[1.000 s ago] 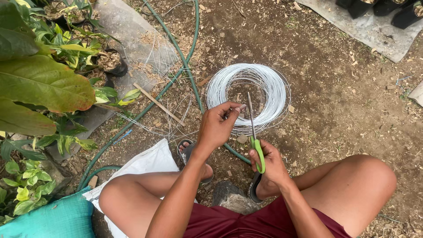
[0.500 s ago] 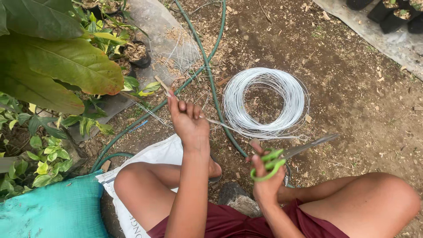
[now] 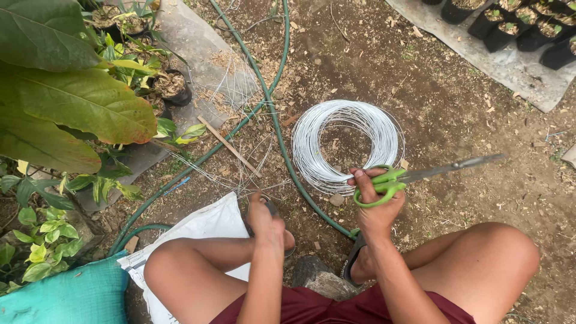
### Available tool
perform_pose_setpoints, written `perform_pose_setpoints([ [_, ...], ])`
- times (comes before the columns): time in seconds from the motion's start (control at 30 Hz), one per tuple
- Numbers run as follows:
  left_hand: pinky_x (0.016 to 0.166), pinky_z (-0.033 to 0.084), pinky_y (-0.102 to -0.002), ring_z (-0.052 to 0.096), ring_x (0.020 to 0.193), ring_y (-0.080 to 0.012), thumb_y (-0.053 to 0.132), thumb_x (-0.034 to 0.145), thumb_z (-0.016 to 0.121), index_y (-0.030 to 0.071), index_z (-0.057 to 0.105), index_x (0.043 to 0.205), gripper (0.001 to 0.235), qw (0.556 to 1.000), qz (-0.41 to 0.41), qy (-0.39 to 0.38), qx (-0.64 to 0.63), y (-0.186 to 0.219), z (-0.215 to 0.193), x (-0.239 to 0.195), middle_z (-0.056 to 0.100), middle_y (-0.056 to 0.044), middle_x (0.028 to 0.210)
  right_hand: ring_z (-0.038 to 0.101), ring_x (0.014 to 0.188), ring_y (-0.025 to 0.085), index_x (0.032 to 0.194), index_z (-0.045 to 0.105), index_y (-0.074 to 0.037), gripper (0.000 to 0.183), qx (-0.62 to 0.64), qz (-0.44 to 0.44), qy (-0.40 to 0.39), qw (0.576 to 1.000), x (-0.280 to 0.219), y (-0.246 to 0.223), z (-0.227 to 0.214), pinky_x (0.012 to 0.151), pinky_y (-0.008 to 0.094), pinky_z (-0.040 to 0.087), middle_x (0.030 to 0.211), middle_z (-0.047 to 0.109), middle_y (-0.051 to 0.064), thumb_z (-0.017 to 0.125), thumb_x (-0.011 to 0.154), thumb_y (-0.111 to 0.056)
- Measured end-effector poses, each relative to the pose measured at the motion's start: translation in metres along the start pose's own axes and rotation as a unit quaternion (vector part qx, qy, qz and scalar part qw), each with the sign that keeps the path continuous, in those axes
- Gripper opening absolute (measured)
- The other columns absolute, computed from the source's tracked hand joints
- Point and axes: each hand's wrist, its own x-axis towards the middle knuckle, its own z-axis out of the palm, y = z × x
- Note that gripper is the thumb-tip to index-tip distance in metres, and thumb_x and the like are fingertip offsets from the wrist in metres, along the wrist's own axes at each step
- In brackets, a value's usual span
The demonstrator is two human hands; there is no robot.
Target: The person sits on the ground and uses green-handled scissors to cut lengths of thin white wire from a coil. They repeatedly measure, cut, and set aside the wire pieces.
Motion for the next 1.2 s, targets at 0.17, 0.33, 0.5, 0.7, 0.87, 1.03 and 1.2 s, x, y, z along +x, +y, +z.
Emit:
perform_pose_setpoints([
  [0.17,0.11,0.047,-0.042,0.055,0.132,-0.0266,0.008,0.097,0.063,0.006,0.053,0.144,0.048,0.905,0.339,-0.222,0.127,0.01,0.019,-0.082,0.057,-0.014,0.146,0.073,0.073,0.017,0.094,0.068,0.0,0.006,-0.157,0.02,-0.131,0.979,0.017,-0.019,-0.006,0.062,0.028,0.06,0.088,0.074,0.011,0.074,0.091,0.0],
  [0.33,0.095,0.058,-0.038,0.072,0.105,-0.022,0.017,0.1,0.066,0.009,0.058,0.14,0.041,0.672,0.497,-0.454,0.307,0.093,0.058,-0.151,0.065,-0.009,0.134,0.07,0.068,0.014,0.099,0.074,-0.001,0.014,-0.225,0.149,-0.352,0.896,0.047,-0.041,-0.023,0.057,0.029,0.056,0.084,0.076,0.009,0.075,0.085,-0.001],
  [0.5,0.078,0.059,-0.035,0.076,0.091,-0.0203,0.022,0.102,0.067,0.009,0.074,0.112,0.018,0.511,0.558,-0.498,0.424,0.152,0.068,-0.178,0.076,-0.006,0.11,0.073,0.073,0.011,0.1,0.078,-0.003,0.019,-0.264,0.118,-0.528,0.798,0.085,-0.081,-0.018,0.063,0.028,0.059,0.085,0.081,0.006,0.077,0.081,-0.005],
  [0.7,0.061,0.053,-0.034,0.07,0.064,-0.0156,0.022,0.1,0.067,0.008,0.075,0.107,0.018,0.589,0.36,-0.47,0.55,0.155,0.062,-0.183,0.077,-0.006,0.081,0.077,0.065,0.013,0.099,0.078,-0.014,0.023,-0.487,-0.025,-0.533,0.691,0.096,-0.143,0.017,0.059,0.033,0.057,0.076,0.08,0.0,0.081,0.076,-0.016],
  [0.87,0.061,0.054,-0.025,0.067,0.065,-0.0094,0.015,0.098,0.066,0.001,0.075,0.103,0.017,0.691,0.1,-0.539,0.471,0.131,0.063,-0.153,0.075,-0.004,0.079,0.063,0.058,0.026,0.084,0.069,-0.012,0.028,-0.592,-0.254,-0.536,0.546,0.086,-0.167,0.037,0.06,0.045,0.05,0.06,0.066,0.006,0.087,0.064,-0.019],
  [1.03,0.059,0.05,-0.023,0.06,0.064,-0.0074,0.014,0.1,0.066,-0.002,0.074,0.102,0.017,0.758,0.075,-0.521,0.385,0.118,0.054,-0.143,0.072,-0.004,0.079,0.062,0.061,0.024,0.086,0.067,-0.01,0.037,-0.523,-0.394,-0.49,0.576,0.085,-0.163,0.027,0.058,0.04,0.049,0.078,0.071,0.002,0.087,0.058,-0.022],
  [1.2,0.059,0.046,-0.022,0.055,0.063,-0.0059,0.018,0.105,0.062,-0.001,0.073,0.102,0.022,0.834,0.169,-0.478,0.218,0.112,0.052,-0.156,0.064,0.0,0.074,0.063,0.059,0.011,0.099,0.066,-0.008,0.043,-0.38,-0.32,-0.419,0.76,0.084,-0.128,-0.012,0.051,0.026,0.051,0.077,0.066,-0.003,0.089,0.075,-0.035],
])
